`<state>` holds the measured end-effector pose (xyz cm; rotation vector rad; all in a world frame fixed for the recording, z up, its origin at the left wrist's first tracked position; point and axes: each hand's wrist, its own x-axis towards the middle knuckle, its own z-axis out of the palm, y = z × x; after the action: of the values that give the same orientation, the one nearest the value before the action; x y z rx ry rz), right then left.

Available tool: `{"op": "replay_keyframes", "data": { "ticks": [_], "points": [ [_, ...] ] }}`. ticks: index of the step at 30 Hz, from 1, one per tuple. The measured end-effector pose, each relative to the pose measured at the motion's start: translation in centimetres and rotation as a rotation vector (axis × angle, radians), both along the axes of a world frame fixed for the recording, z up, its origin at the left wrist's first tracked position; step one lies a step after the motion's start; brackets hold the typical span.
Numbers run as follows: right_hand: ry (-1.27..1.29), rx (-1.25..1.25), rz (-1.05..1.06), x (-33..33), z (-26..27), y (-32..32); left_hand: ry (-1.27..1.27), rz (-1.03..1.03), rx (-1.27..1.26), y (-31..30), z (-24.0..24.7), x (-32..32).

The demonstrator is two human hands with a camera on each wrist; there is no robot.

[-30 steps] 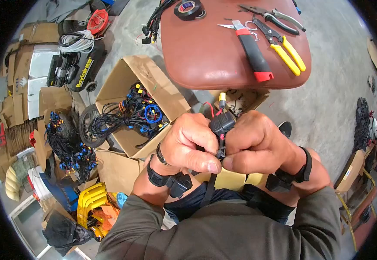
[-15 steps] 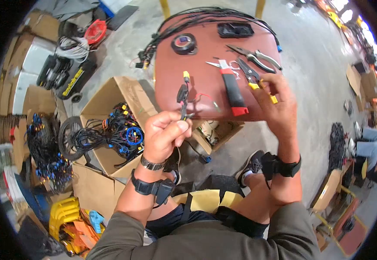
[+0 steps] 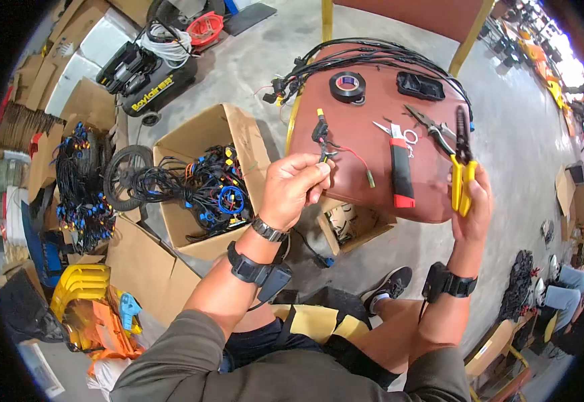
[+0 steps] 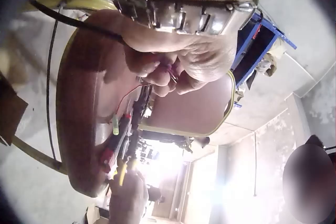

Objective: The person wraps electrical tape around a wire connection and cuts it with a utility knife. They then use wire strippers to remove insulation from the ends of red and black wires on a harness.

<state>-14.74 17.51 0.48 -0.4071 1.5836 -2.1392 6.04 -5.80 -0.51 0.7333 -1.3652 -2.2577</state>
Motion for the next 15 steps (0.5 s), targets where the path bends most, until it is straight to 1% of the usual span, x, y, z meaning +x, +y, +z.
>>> {"op": "replay_keyframes", "data": {
  "ticks": [1, 2, 3, 5, 8, 11, 12, 15],
  "points": [
    [-0.136, -0.194, 0.049, 0.6, 0.9, -0.3, 0.005, -0.002, 0.0, 0.0, 0.0, -0.1],
    [-0.187, -0.294, 0.212, 0.5, 0.5, -0.3, 0.01, -0.005, 0.0, 0.0, 0.0, -0.2],
    [-0.334, -0.425, 0.304, 1.3, 0.1, -0.9, 0.014, -0.009, -0.001, 0.0, 0.0, -0.3],
    [-0.25, -0.227, 0.31, 3.5, 0.0, -2.6, 0.024, 0.001, 0.011, -0.1, -0.3, -0.4],
    [-0.091, 0.178, 0.464, 6.0, 0.5, -4.6, 0.037, 0.031, 0.017, -0.2, 0.0, -0.3],
    [0.309, 0.296, 0.509, 8.3, 0.4, -6.0, 0.077, 0.052, 0.015, -0.5, 0.1, 0.2],
    [0.313, 0.38, 0.488, 9.1, 1.6, -6.3, 0.095, 0.055, 0.015, -0.6, 0.0, 0.3],
    [0.59, 0.491, 0.415, 9.6, 1.8, -6.7, 0.143, 0.084, 0.013, -0.5, 0.2, 0.7]
  ]
}}
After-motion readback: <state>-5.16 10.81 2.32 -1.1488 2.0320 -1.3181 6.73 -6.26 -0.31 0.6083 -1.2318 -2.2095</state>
